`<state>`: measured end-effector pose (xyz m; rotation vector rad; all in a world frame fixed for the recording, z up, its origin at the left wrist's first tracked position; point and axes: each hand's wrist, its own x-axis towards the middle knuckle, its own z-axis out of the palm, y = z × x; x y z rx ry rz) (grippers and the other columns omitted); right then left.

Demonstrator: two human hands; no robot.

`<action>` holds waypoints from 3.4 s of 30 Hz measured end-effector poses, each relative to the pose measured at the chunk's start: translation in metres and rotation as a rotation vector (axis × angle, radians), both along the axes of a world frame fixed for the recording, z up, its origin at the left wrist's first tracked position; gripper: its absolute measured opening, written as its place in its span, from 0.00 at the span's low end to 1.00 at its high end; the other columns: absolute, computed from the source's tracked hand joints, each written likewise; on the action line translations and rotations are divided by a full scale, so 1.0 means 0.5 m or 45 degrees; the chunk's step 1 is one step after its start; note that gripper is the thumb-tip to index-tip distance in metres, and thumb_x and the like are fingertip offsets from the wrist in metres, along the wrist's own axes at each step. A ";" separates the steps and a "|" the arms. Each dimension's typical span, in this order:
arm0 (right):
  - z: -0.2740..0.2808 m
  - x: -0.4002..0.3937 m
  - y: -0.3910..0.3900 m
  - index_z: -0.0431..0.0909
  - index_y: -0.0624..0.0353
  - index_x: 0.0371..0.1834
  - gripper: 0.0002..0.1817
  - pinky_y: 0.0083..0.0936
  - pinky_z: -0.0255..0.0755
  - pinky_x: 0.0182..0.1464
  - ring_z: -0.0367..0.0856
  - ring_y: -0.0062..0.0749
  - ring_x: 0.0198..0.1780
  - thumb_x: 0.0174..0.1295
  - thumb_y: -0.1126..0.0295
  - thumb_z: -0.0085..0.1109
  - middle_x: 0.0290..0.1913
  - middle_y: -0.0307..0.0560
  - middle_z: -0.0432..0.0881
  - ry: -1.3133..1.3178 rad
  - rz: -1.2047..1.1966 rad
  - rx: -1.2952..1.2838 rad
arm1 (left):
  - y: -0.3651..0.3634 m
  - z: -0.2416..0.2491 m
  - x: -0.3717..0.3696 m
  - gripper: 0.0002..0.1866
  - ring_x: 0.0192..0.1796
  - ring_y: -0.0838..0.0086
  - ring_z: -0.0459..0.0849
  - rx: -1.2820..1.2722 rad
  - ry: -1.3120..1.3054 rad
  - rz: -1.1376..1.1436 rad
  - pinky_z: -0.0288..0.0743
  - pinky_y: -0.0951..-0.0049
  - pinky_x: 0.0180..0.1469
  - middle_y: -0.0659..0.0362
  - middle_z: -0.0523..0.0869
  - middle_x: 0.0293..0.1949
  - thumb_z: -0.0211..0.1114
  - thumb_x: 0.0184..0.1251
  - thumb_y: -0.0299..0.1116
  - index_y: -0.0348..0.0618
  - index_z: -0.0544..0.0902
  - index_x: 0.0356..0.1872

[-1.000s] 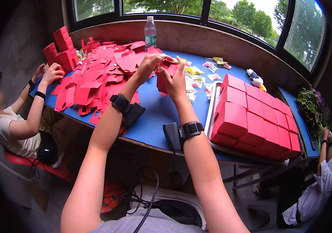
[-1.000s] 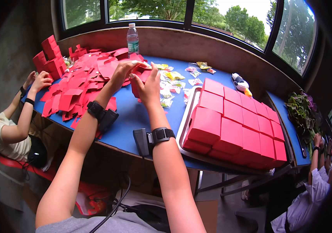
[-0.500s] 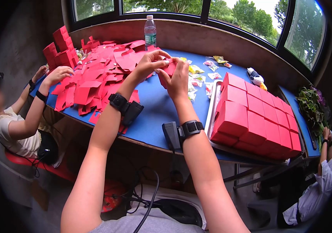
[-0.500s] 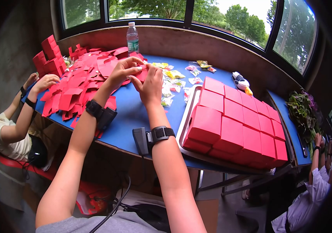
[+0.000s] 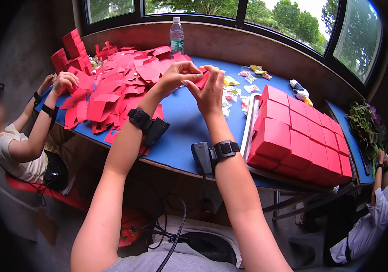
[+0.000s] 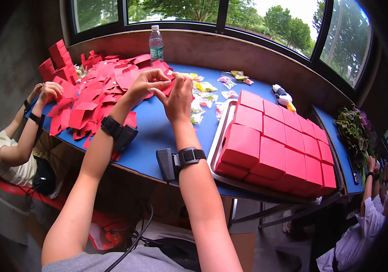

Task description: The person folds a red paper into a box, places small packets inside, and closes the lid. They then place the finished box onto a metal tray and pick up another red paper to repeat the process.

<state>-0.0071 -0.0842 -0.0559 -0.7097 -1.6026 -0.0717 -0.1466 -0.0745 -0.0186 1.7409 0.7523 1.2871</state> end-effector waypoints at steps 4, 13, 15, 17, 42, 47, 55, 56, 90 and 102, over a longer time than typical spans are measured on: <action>0.001 -0.002 -0.001 0.61 0.60 0.51 0.38 0.43 0.64 0.52 0.67 0.53 0.50 0.43 0.53 0.72 0.47 0.58 0.67 0.032 0.012 0.026 | -0.017 0.018 0.003 0.06 0.31 0.88 0.73 -0.022 0.066 0.003 0.67 0.87 0.32 0.67 0.78 0.29 0.66 0.59 0.27 0.39 0.79 0.35; 0.001 -0.002 0.000 0.61 0.60 0.51 0.37 0.43 0.65 0.51 0.68 0.53 0.49 0.44 0.54 0.71 0.47 0.58 0.67 0.068 0.027 0.016 | -0.001 0.003 0.003 0.10 0.25 0.91 0.68 0.063 0.068 0.057 0.61 0.88 0.26 0.70 0.75 0.25 0.67 0.59 0.31 0.39 0.80 0.40; 0.001 -0.001 -0.001 0.61 0.59 0.50 0.36 0.43 0.65 0.51 0.67 0.53 0.49 0.45 0.54 0.71 0.47 0.58 0.67 0.071 0.023 0.007 | -0.003 0.005 0.006 0.10 0.27 0.91 0.67 0.017 0.072 0.046 0.62 0.89 0.28 0.69 0.76 0.27 0.66 0.60 0.31 0.39 0.80 0.40; 0.001 -0.001 0.000 0.61 0.60 0.50 0.35 0.43 0.65 0.51 0.67 0.53 0.49 0.45 0.55 0.71 0.47 0.58 0.67 0.086 0.028 -0.002 | -0.005 0.007 0.011 0.09 0.29 0.90 0.67 -0.028 0.074 0.034 0.62 0.89 0.31 0.69 0.76 0.30 0.65 0.61 0.31 0.39 0.80 0.40; -0.041 0.019 0.082 0.61 0.57 0.63 0.34 0.43 0.74 0.53 0.75 0.47 0.54 0.66 0.43 0.21 0.57 0.55 0.71 1.535 1.685 -1.458 | -0.071 0.073 0.004 0.09 0.63 0.59 0.68 0.759 0.798 0.015 0.64 0.60 0.64 0.52 0.71 0.59 0.68 0.42 0.22 0.43 0.84 0.29; -0.033 0.014 0.063 0.64 0.57 0.59 0.34 0.40 0.75 0.48 0.76 0.45 0.50 0.65 0.41 0.26 0.53 0.54 0.74 1.392 1.706 -1.591 | -0.111 0.070 0.034 0.16 0.62 0.63 0.70 1.257 1.378 0.179 0.68 0.59 0.60 0.60 0.68 0.64 0.65 0.44 0.23 0.49 0.83 0.39; -0.010 0.020 0.021 0.68 0.56 0.54 0.33 0.36 0.78 0.39 0.79 0.42 0.43 0.62 0.38 0.34 0.46 0.53 0.78 1.111 1.540 -1.808 | -0.131 0.078 0.009 0.38 0.69 0.82 0.58 1.996 2.018 0.231 0.45 0.61 0.73 0.77 0.61 0.68 0.66 0.53 0.51 0.64 0.62 0.66; -0.008 0.020 0.019 0.69 0.56 0.53 0.33 0.35 0.78 0.38 0.79 0.41 0.42 0.62 0.38 0.35 0.45 0.52 0.78 1.091 1.525 -1.830 | -0.130 0.091 0.007 0.45 0.70 0.82 0.57 1.938 2.055 0.194 0.43 0.58 0.73 0.74 0.60 0.68 0.69 0.44 0.54 0.58 0.61 0.67; 0.031 -0.008 -0.043 0.77 0.61 0.43 0.23 0.40 0.73 0.47 0.75 0.52 0.44 0.56 0.52 0.58 0.39 0.59 0.75 -0.605 0.092 -0.975 | -0.107 -0.053 -0.071 0.49 0.72 0.52 0.46 0.185 1.002 0.287 0.48 0.58 0.70 0.41 0.55 0.66 0.73 0.47 0.44 0.35 0.54 0.67; -0.015 -0.003 -0.005 0.57 0.57 0.64 0.50 0.27 0.67 0.57 0.72 0.32 0.55 0.35 0.64 0.78 0.53 0.47 0.72 -0.143 1.434 -1.282 | -0.131 -0.012 -0.082 0.70 0.68 0.52 0.61 0.188 1.083 0.082 0.61 0.60 0.65 0.38 0.55 0.67 0.80 0.32 0.41 0.44 0.32 0.69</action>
